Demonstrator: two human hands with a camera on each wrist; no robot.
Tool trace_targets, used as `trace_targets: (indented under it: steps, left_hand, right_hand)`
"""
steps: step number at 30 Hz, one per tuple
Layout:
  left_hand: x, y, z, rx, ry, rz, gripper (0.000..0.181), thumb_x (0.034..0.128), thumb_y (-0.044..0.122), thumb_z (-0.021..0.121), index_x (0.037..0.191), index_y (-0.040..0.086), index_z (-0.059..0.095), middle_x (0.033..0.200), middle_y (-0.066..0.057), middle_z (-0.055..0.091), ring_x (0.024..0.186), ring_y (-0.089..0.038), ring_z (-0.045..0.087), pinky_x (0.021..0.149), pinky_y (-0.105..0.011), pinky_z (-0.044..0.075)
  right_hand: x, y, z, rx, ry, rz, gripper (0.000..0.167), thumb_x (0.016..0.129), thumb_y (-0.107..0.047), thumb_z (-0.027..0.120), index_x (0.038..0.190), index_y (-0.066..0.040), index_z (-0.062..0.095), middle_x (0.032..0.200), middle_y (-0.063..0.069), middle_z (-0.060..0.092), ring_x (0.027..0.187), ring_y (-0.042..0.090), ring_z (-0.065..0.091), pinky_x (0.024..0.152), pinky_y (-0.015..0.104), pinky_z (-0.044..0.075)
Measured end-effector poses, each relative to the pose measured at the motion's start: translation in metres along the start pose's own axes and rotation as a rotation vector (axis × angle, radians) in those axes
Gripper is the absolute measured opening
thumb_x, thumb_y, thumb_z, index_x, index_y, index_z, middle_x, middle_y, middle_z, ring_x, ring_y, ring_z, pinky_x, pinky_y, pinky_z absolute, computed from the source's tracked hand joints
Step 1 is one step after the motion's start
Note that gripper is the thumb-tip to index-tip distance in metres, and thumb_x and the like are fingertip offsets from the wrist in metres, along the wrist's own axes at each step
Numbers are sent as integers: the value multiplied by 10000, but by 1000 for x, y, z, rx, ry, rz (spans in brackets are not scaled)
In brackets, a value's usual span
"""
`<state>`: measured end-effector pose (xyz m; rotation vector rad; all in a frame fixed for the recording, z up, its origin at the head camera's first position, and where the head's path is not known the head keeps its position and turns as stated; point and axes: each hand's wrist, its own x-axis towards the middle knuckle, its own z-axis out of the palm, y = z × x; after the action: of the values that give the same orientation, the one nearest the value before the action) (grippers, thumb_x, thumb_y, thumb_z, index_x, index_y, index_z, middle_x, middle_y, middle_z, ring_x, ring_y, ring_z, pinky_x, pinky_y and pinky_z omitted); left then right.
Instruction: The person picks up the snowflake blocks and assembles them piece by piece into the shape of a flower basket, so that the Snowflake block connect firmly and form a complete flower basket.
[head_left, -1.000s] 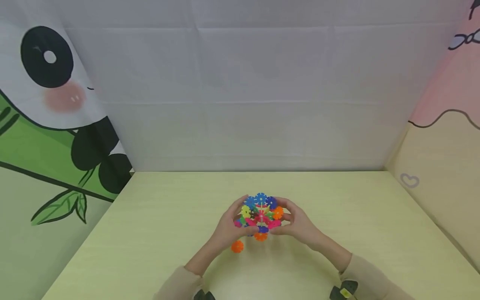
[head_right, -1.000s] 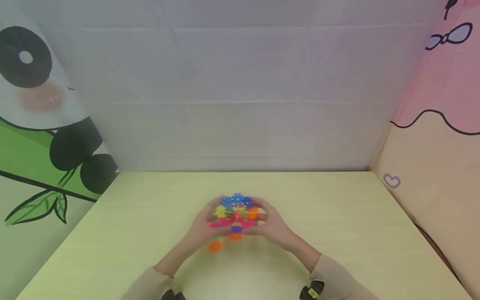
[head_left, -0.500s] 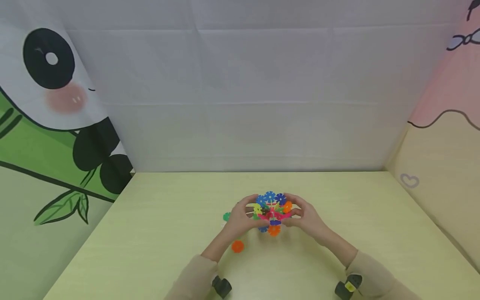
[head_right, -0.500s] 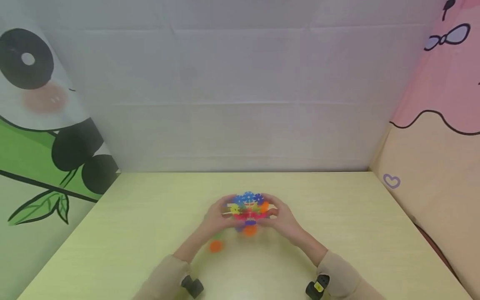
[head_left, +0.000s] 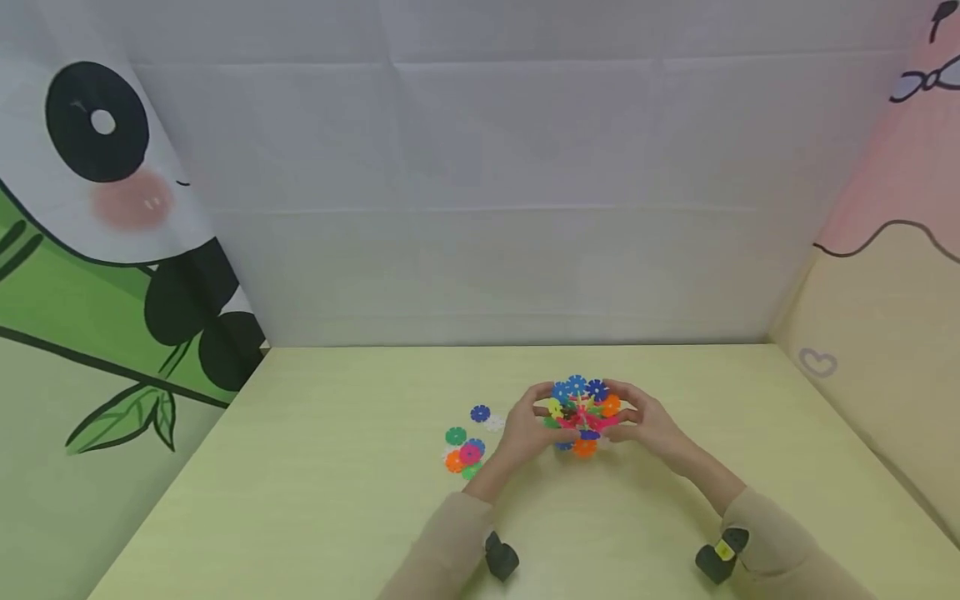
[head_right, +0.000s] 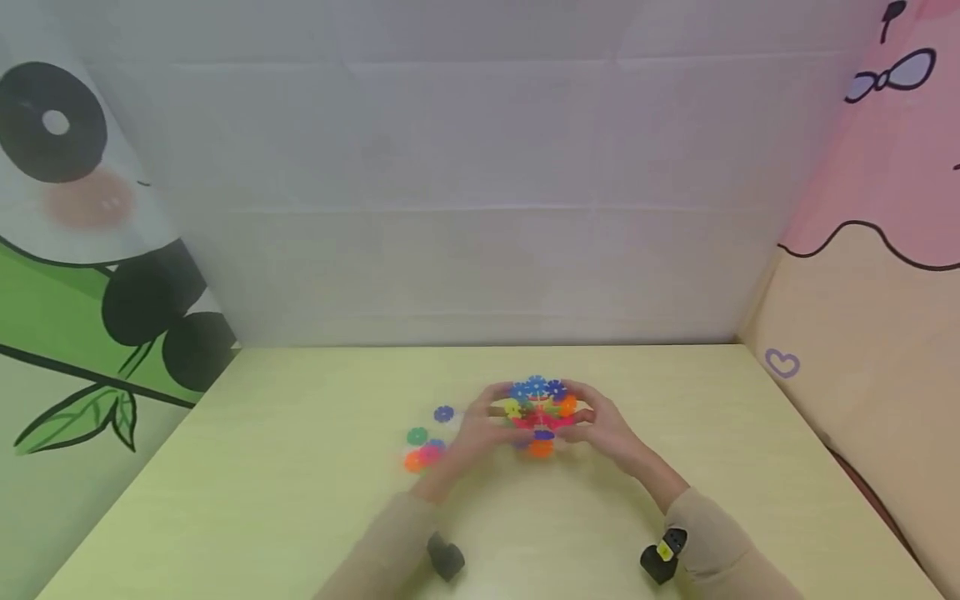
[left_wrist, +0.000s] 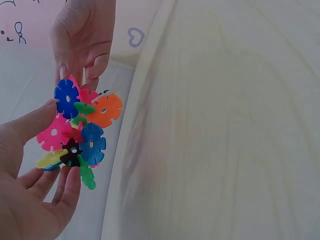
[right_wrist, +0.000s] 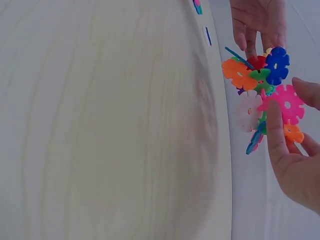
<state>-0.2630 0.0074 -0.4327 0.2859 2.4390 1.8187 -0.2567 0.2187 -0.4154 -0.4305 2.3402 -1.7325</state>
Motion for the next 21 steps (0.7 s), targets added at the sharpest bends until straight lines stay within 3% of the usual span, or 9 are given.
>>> trace_targets:
  steps: [12, 21]
  left_hand:
    - [14, -4, 34, -50, 2, -40, 709, 675, 184, 803, 1295, 103, 470, 1268, -77, 519, 964, -167, 545, 714, -254, 508]
    - [16, -4, 49, -50, 3, -72, 686, 686, 148, 793, 1290, 77, 475, 1260, -96, 522, 947, -170, 570, 712, -256, 517]
  right_hand:
    - [-10, 17, -27, -15, -15, 23, 696, 812, -46, 610, 1403, -11, 244, 1424, 264, 206, 830, 178, 579, 741, 266, 516]
    - [-13, 29, -36, 32, -32, 59, 719, 802, -4, 612, 1406, 6, 223, 1422, 286, 182, 800, 171, 589, 726, 293, 532]
